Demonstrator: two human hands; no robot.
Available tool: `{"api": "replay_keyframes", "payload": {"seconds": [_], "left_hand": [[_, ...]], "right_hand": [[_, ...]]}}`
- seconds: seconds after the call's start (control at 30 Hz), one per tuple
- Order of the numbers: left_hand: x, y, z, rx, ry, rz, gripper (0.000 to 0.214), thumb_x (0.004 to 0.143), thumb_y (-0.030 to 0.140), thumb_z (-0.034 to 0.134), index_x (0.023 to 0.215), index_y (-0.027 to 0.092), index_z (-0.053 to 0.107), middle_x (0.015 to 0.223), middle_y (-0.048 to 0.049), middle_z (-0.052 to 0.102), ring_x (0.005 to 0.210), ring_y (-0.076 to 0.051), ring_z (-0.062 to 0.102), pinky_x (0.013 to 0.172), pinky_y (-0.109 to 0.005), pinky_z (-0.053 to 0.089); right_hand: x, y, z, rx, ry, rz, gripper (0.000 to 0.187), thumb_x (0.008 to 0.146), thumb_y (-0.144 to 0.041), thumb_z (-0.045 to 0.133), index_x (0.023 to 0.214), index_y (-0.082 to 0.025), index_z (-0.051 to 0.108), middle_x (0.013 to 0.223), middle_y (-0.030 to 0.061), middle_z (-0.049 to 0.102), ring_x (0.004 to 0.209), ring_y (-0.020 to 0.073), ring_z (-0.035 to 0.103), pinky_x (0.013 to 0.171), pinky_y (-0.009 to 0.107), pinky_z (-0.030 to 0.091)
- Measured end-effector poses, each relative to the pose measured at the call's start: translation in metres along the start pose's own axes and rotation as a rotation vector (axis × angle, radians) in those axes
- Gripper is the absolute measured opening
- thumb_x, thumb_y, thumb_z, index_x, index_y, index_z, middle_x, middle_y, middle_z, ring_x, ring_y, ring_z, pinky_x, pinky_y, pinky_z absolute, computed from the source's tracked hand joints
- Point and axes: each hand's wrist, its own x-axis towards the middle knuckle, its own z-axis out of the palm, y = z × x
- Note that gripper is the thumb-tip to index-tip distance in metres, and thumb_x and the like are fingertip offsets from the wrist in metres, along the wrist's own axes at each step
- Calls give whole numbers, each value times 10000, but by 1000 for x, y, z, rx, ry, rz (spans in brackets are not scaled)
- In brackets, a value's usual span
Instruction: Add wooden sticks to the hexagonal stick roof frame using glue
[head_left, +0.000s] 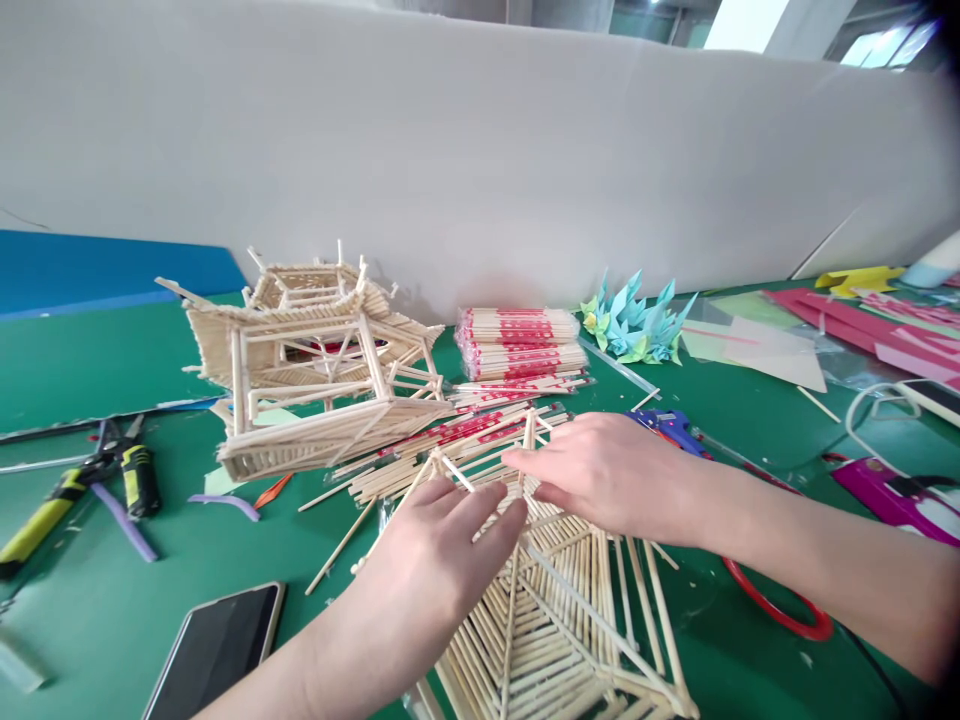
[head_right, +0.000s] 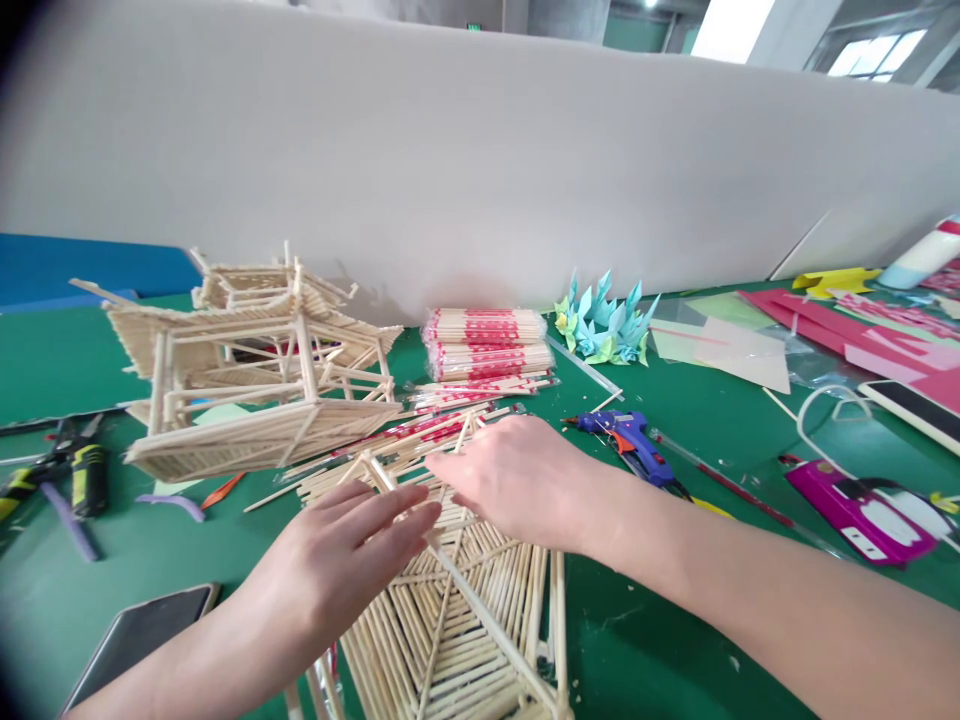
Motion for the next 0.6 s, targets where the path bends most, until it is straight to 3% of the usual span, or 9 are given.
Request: {"api": "replay_keyframes", "payload": {"seconds": [0.2, 0.43, 0.6], "left_hand": [[7, -1, -4, -30, -21, 120, 262, 889, 102, 318, 905, 108, 579, 795, -90, 643, 699, -189, 594, 618, -372, 452], [7, -2, -2, -59, -4, 150, 267, 898, 103, 309, 916, 88, 575, 716, -76, 617, 664, -170, 569, 596, -339, 432], [6, -2, -2, -52, -24, 158, 234, 881, 99, 343, 880, 83, 577, 682, -68, 601, 613, -167, 543, 548, -328, 417]], "right_hand": [[-24, 6, -4, 136, 101, 138, 186, 861, -226, 445, 923, -179, 614, 675, 19, 607, 643, 158, 543, 572, 294, 382], [-52, 15, 11, 283, 279, 371, 228, 861, -243, 437, 998, -218, 618, 880, 20, 669, 783, 155, 590, 696, 295, 442], [-57, 22, 23, 344, 331, 487, 239, 866, -270, 432, 1009, -218, 617, 933, 33, 653, 853, 162, 583, 747, 303, 458]]}}
